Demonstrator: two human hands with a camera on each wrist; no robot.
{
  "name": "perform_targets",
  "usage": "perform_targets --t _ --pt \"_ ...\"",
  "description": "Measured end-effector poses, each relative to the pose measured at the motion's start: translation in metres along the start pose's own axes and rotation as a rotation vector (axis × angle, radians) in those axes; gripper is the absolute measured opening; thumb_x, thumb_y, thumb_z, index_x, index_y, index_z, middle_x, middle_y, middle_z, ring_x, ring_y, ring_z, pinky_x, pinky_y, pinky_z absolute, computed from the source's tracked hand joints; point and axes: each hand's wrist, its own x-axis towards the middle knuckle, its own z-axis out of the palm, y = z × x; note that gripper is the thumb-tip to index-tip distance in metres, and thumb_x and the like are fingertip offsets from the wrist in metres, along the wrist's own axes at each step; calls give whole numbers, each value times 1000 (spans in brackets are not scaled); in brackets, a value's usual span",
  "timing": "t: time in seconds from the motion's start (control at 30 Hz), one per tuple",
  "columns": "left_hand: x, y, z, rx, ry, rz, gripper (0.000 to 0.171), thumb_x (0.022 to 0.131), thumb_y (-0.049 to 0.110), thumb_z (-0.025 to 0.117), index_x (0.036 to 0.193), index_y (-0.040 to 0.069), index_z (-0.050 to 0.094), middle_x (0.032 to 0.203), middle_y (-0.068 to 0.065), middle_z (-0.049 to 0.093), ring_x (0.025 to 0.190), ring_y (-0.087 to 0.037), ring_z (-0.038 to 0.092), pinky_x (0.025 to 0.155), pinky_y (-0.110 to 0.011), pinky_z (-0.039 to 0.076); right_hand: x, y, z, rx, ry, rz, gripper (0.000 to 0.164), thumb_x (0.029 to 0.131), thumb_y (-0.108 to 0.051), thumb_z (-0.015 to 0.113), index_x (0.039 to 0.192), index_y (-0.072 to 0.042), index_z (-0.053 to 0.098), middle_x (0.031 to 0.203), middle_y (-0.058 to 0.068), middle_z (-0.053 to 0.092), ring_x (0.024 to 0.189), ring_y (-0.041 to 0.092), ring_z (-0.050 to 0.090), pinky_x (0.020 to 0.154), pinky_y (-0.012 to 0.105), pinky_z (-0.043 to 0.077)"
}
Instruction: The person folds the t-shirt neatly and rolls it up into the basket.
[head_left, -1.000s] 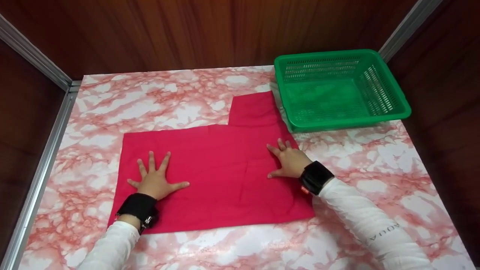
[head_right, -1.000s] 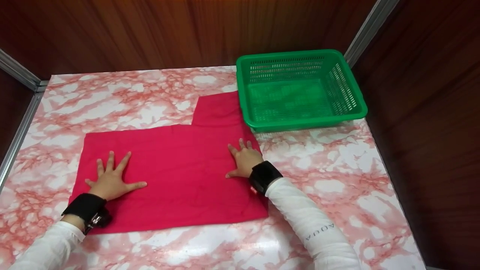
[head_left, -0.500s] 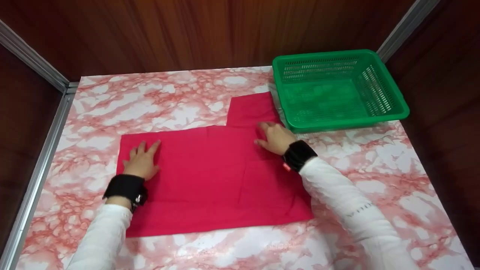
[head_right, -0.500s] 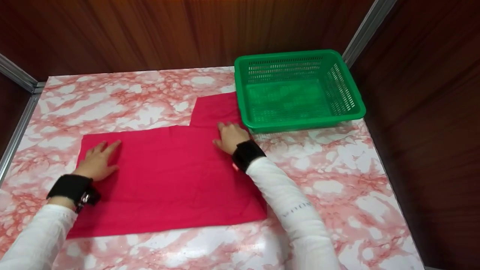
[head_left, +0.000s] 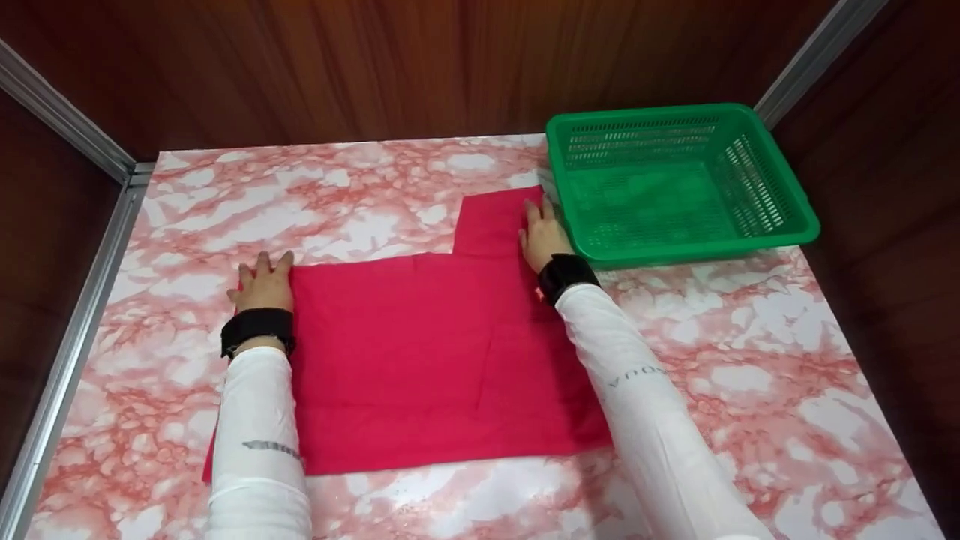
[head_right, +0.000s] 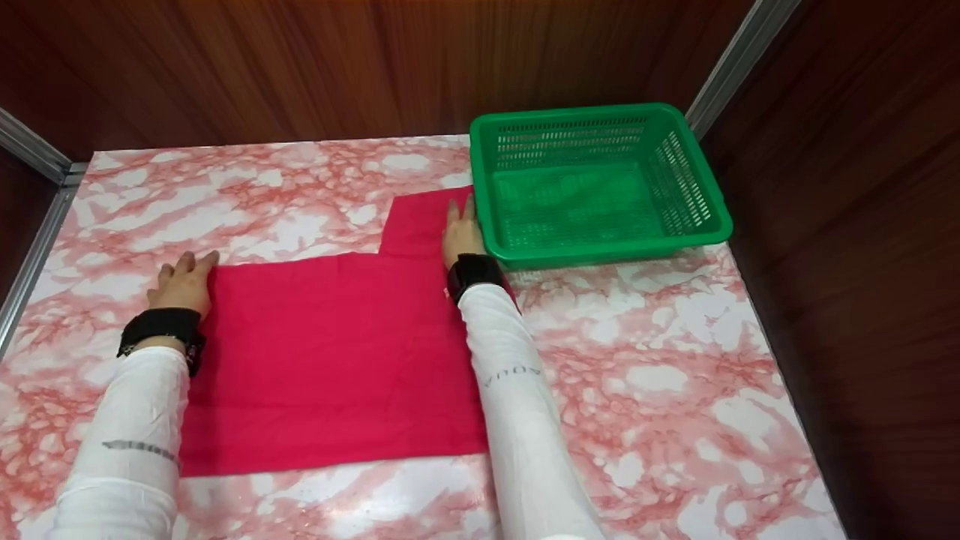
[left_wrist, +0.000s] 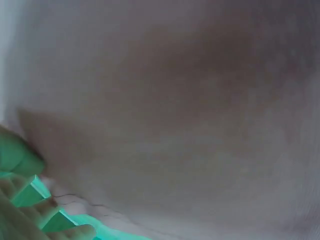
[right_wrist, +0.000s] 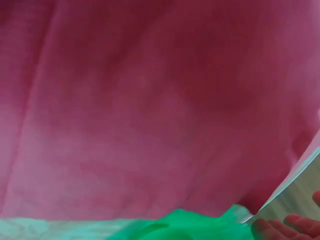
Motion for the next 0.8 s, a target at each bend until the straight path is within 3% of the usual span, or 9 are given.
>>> perform_targets --t 0.17,0.37,0.53,0.7,0.8 --pt "-4 -5 0 -6 102 0 42 97 0 29 137 7 41 139 -31 32 124 -58 30 86 -73 34 10 -6 3 22 -4 48 52 94 -10 53 142 3 36 146 31 29 122 42 48 99 43 44" --pt "-4 -11 -4 7 56 9 42 98 0 27 138 9 38 138 -28 31 120 -56 29 86 -69 33 12 -14 3 -10 -3 15 43 98 2 36 140 6 37 145 31 31 132 43 36 104 44 38" --pt "-2 -10 -2 20 41 18 42 99 -1 27 138 10 37 138 -28 29 120 -56 29 86 -69 33 20 4 19 -13 19 -49 44 95 10 26 138 9 38 141 32 36 130 41 40 104 41 39" --pt "1 -11 -3 8 63 37 41 99 -1 28 137 10 40 138 -28 31 120 -56 30 87 -70 32 47 35 62 4 115 47 43 100 0 25 140 -2 41 146 26 33 132 35 40 101 39 43" --pt "4 -11 -2 0 64 43 41 99 -1 28 137 10 40 138 -29 32 120 -56 29 87 -70 32 66 62 93 10 179 79 45 103 -8 20 145 -8 35 151 22 26 137 32 32 106 35 37"
